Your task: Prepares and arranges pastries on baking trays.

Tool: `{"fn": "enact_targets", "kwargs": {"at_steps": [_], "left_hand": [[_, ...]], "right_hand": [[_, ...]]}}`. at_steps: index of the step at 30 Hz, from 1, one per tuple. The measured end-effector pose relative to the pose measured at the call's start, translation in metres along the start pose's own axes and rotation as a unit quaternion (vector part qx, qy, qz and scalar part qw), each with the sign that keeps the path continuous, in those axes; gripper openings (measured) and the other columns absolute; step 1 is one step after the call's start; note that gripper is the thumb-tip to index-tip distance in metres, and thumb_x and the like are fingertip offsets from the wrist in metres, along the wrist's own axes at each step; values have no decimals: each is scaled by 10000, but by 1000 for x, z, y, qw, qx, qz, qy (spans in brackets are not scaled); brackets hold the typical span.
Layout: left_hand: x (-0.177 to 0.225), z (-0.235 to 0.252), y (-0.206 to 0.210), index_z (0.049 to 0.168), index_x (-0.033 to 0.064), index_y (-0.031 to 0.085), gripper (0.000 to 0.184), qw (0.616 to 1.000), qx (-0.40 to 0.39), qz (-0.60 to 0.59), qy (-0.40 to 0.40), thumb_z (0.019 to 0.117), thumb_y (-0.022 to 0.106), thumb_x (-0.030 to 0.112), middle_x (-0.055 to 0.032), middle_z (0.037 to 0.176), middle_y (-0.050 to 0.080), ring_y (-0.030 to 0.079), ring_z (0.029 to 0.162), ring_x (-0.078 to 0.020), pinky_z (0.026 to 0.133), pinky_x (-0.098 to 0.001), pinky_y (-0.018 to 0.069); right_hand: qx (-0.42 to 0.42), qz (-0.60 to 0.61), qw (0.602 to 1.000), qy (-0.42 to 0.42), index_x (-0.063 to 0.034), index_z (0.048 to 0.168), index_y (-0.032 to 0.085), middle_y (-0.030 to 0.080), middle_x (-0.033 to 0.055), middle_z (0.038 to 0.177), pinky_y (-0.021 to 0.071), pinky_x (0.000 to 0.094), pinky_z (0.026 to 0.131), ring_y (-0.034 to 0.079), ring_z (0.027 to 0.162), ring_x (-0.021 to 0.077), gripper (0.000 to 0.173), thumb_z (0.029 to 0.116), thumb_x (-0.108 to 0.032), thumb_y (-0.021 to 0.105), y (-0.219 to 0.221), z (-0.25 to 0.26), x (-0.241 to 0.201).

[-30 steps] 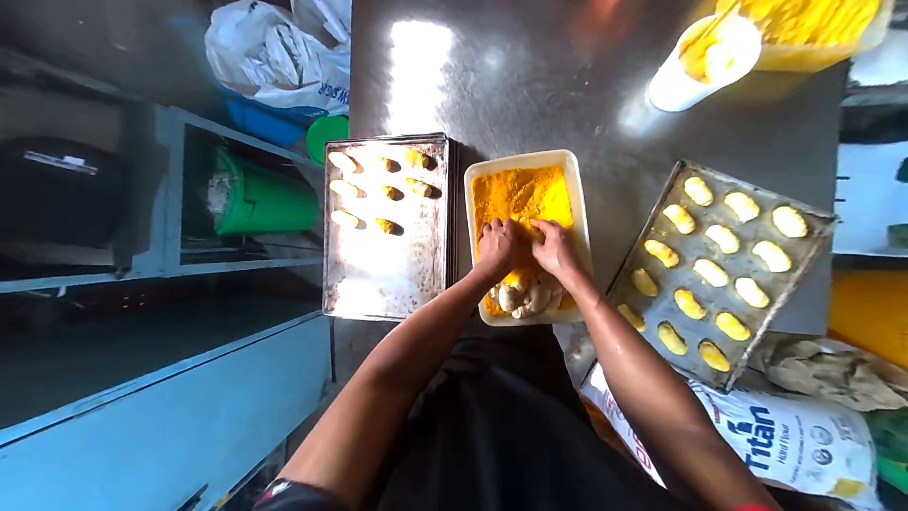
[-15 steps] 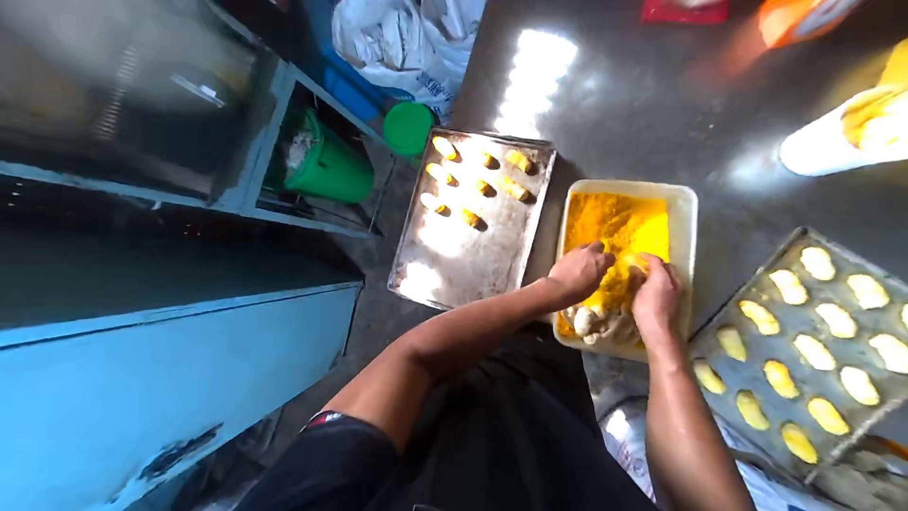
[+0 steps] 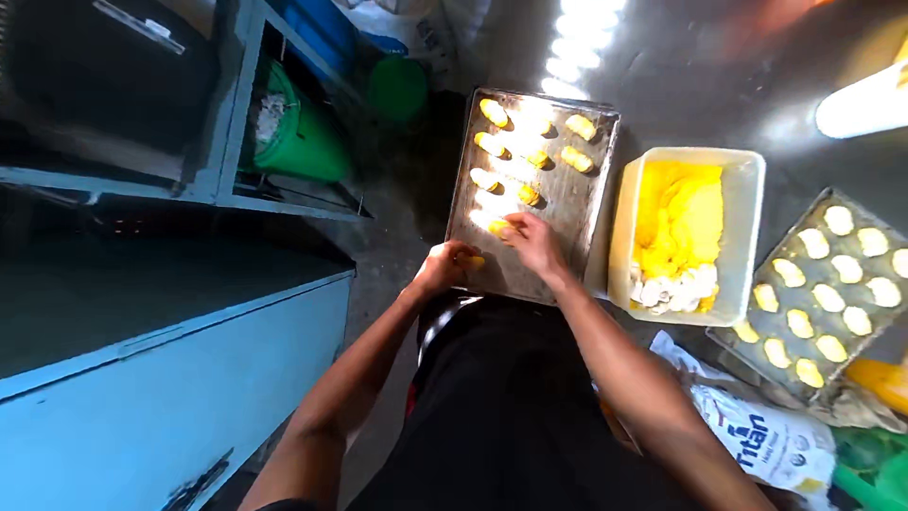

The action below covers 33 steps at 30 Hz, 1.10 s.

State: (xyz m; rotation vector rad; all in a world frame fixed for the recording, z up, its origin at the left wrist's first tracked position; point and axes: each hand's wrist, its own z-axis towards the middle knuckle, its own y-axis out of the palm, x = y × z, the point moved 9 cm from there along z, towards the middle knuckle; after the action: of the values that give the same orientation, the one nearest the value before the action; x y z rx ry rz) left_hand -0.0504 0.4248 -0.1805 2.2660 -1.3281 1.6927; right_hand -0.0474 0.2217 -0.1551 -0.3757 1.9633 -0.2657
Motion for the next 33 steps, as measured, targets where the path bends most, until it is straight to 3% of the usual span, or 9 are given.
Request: {"fn": "enact_targets", "kwargs": {"at_steps": [4,6,9,15,17,21,24,29,33], "left_hand": [[-2,1,-4,1000,77,776,130,992,59,92,55,885,724,47,-145,1129,677,644,1102,-298,998,-477,543],[-5,0,-2,1031,91,775,135,989,77,109,61,924,693,76,-152,1159,664,627,1134,-317,1008,-480,534],[-9,-5,-1,1097,111,755,170,987,97,99,78,963,651,98,-126,1169,659,608,1148,-306,1004,-467,527],[-10,-1,-1,1167,118,742,228,986,52,86,131,975,622,88,-98,1226,658,587,1206,-274,1062,-431,491],[-9,-8,-19,1228,84,714,291,986,65,74,138,938,682,74,-126,1269,653,594,1227,-283,1085,-436,486],[-33,-48,-71,1233,94,694,261,988,105,101,39,979,688,154,-118,1310,639,664,1145,-248,978,-451,571],[-39,-70,-91,1124,65,710,154,985,129,117,14,1004,647,138,-123,1267,648,653,1149,-260,992,-459,555],[5,-44,-57,1089,96,756,168,966,115,184,139,993,620,113,-77,1200,684,609,1192,-258,1035,-432,511],[9,-21,1,1176,118,724,228,947,47,216,233,963,646,90,-102,1374,610,512,1358,-292,1128,-429,459]], "right_hand": [[16,-61,997,-48,-108,1182,675,716,127,1069,632,498,740,732,838,257,227,969,-186,681,48,34,-6],[42,-146,987,-58,-82,1092,691,654,165,1117,601,535,748,699,861,296,178,937,-169,690,52,40,-1],[51,-197,977,-59,-85,1073,705,641,170,1163,600,527,753,693,870,297,157,934,-159,699,51,35,-7],[46,-251,963,-82,-99,1316,647,571,197,1334,598,543,819,674,1031,345,481,903,-306,781,60,30,-20],[36,-292,953,-71,-72,1323,652,581,213,1342,593,529,867,685,1043,354,447,925,-258,736,65,40,-23],[39,-281,954,-91,-13,1211,697,645,195,1233,603,487,859,704,989,319,328,913,-151,709,62,42,-29],[28,-277,956,-92,8,1203,681,636,206,1236,596,488,891,698,1008,328,342,928,-189,724,65,43,-17],[25,-266,960,-78,-16,1273,662,614,215,1249,598,487,884,690,1010,332,412,932,-235,736,59,41,-20],[109,-297,941,-120,-53,1232,680,626,178,1216,602,481,775,682,946,305,295,988,-218,657,15,16,-15]]}}
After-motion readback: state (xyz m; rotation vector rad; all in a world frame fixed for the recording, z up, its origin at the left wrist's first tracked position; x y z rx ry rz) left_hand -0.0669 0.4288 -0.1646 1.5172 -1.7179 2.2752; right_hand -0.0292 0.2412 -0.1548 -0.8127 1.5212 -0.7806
